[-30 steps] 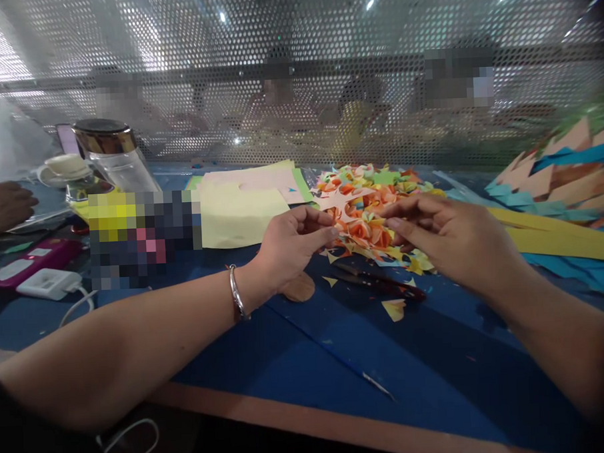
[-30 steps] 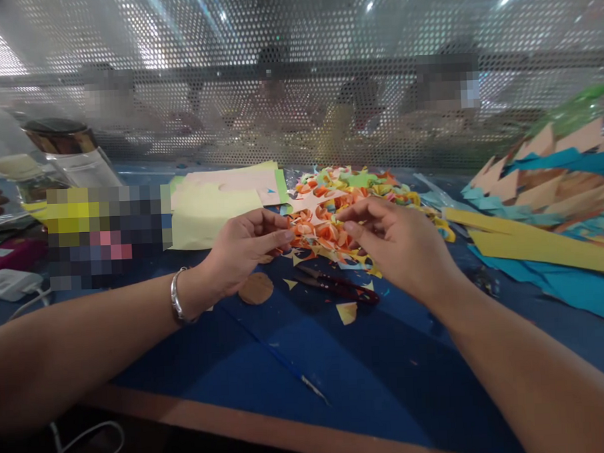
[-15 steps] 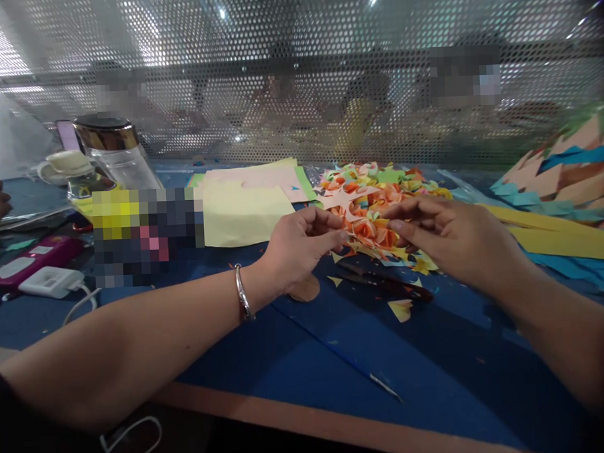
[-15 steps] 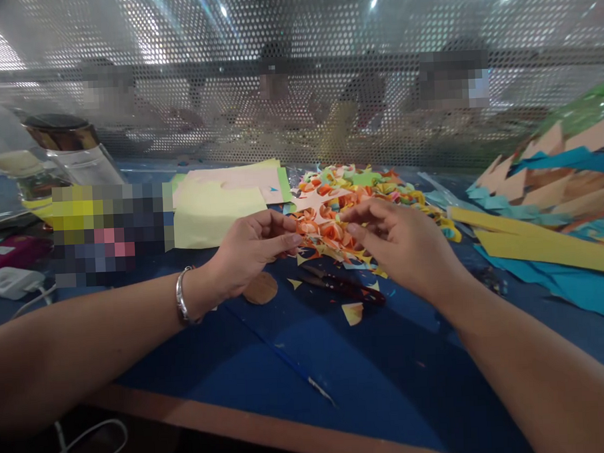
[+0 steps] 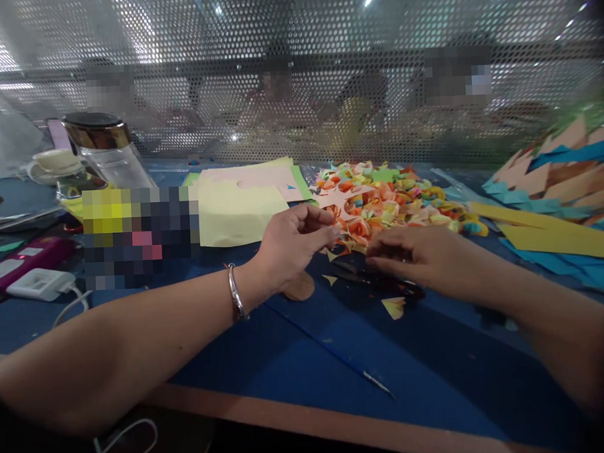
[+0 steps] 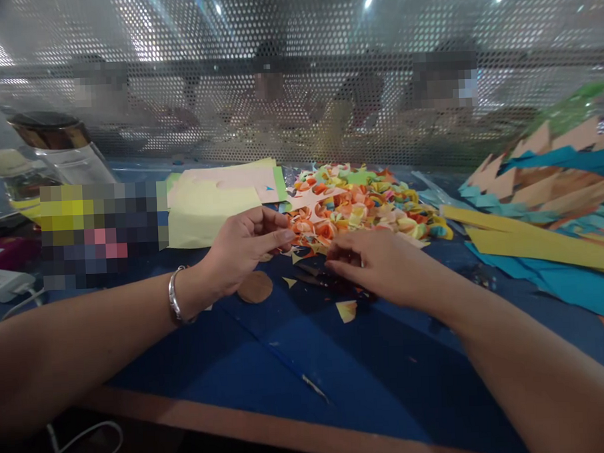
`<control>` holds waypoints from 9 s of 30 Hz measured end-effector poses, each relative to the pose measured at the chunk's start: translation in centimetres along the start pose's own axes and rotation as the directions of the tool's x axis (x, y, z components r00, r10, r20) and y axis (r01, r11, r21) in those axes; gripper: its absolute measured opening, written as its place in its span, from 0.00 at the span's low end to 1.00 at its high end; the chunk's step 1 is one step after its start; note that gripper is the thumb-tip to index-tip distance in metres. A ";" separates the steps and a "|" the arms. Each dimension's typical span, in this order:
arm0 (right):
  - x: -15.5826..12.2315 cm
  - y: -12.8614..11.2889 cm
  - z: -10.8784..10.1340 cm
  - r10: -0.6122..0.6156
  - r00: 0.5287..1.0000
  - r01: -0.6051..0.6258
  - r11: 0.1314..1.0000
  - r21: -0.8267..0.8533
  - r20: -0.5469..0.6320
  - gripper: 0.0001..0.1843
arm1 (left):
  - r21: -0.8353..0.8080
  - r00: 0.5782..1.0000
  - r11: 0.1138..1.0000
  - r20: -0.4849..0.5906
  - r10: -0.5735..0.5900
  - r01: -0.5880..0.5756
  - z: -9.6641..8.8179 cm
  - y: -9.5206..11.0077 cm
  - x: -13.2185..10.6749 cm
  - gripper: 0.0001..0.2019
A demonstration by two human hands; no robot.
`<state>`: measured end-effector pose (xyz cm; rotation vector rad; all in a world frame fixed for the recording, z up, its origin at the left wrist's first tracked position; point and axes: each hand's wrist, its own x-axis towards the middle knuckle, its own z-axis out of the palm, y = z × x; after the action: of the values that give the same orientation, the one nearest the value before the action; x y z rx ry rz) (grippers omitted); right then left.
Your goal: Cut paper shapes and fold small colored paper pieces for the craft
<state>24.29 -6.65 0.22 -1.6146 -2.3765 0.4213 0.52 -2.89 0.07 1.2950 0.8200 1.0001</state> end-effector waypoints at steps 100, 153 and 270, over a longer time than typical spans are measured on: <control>-1.6 -2.7 -1.2 -0.012 0.948 0.037 0.997 0.072 -0.317 0.10 | -0.169 0.920 0.936 0.302 -0.248 0.308 -0.7 0.1 0.1 0.09; -1.2 -2.7 -0.9 -0.231 0.960 0.233 0.972 -0.004 -0.157 0.17 | 0.181 0.922 0.981 0.365 -0.131 0.068 -1.6 0.3 0.4 0.14; -1.4 -2.1 -1.0 -0.241 0.917 0.204 0.968 -0.145 -0.317 0.21 | -0.137 0.993 0.989 0.109 -0.035 0.050 -1.2 1.2 0.8 0.22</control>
<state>23.34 -8.60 1.86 -1.3090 -2.3138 -0.0274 -0.45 -1.71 1.12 1.1962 0.6812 0.9296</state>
